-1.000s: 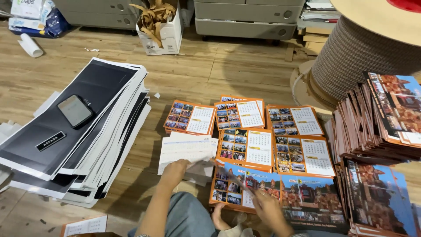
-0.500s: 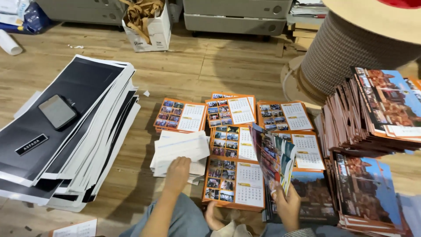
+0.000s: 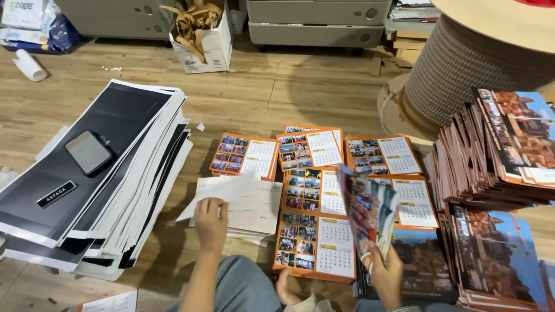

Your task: The person sits on the floor and sorts through a pile of printed calendars. They pick up individual calendars, flip through the pages, and place them into a neat stack on the right side of the workspace.

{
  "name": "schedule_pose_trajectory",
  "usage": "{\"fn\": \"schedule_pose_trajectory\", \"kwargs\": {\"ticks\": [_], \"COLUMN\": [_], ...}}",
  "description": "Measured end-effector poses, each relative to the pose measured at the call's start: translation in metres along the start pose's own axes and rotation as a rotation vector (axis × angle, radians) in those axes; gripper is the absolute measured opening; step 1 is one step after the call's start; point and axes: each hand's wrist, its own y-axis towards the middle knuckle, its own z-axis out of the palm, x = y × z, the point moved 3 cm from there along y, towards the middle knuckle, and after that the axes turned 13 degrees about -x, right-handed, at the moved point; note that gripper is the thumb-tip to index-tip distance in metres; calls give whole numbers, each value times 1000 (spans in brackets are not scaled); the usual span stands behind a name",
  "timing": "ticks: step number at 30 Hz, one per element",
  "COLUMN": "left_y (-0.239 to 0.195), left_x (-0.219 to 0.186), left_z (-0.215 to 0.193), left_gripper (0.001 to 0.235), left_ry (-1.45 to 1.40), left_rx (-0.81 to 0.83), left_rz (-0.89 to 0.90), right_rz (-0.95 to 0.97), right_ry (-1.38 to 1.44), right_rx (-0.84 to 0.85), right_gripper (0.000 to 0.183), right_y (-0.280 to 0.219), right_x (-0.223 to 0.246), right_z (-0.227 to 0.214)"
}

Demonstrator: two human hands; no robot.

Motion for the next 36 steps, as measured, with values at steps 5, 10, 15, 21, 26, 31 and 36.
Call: {"fn": "schedule_pose_trajectory", "kwargs": {"ticks": [5, 10, 15, 21, 26, 31, 36], "left_y": [-30, -87, -79, -89, -47, -68, -65], "left_x": [-95, -143, -94, -61, -77, -67, -77], "left_z": [6, 9, 13, 13, -13, -3, -9], "left_gripper": [10, 47, 35, 47, 63, 28, 37], "left_ry": [-227, -280, -80, -409, -225, -355, -753], "left_rx": [410, 1232, 590, 379, 899, 1074, 858], "left_rz": [254, 84, -573, -1771, -1823, -1369, -1403], "right_rz": [89, -65, -441, -769, -639, -70, 390], "right_ry": [88, 91, -400, -590, -657, -547, -112], "right_rx": [-38, 19, 353, 881, 1191, 1064, 249], "right_gripper": [27, 30, 52, 45, 52, 60, 98], "right_y": [-7, 14, -17, -94, -108, -76, -22], "right_x": [26, -54, -31, 20, 63, 37, 43], "right_z": [-1, 11, 27, 47, 44, 31, 5]}}
